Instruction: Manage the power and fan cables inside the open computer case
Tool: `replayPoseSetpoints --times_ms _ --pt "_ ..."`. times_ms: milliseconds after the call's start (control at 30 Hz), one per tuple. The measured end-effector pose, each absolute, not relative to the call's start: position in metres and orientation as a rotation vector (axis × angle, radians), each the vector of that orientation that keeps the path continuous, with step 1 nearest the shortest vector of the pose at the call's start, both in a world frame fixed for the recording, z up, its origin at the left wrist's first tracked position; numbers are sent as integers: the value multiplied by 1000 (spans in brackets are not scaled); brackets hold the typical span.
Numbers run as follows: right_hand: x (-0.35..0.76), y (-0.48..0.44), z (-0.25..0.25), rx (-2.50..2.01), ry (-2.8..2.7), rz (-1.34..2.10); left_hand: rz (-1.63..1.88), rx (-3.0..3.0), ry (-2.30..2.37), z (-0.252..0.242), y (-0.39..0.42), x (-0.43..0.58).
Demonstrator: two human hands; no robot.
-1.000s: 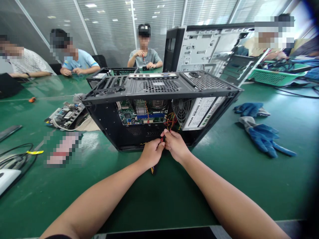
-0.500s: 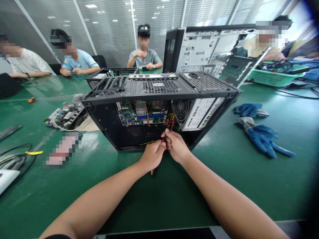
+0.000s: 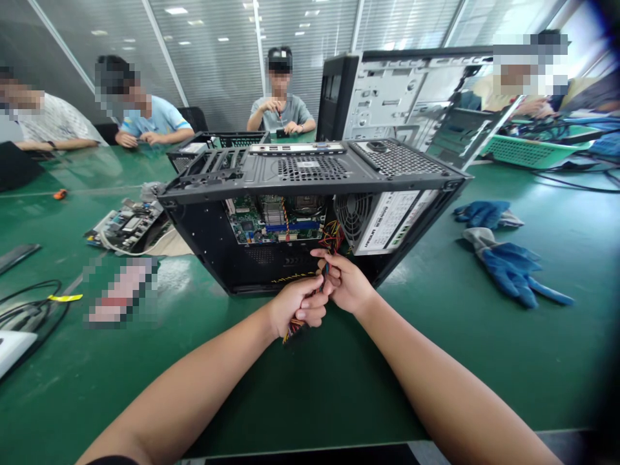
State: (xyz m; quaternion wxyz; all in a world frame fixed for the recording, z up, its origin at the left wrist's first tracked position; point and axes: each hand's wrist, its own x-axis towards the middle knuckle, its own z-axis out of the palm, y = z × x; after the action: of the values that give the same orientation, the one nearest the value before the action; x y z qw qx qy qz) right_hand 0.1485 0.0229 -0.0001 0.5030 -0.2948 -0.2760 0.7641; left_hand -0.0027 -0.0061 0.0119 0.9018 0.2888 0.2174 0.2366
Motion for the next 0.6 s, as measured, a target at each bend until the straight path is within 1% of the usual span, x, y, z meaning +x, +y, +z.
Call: replayPoseSetpoints --times_ms 233,467,600 --pt "149 23 -5 -639 -571 1887 427 458 310 8 0 -8" --pt "152 22 -2 -543 -567 1967 457 373 313 16 0 -12" --pt "152 23 -1 -534 -582 1920 472 325 281 19 -1 -13"
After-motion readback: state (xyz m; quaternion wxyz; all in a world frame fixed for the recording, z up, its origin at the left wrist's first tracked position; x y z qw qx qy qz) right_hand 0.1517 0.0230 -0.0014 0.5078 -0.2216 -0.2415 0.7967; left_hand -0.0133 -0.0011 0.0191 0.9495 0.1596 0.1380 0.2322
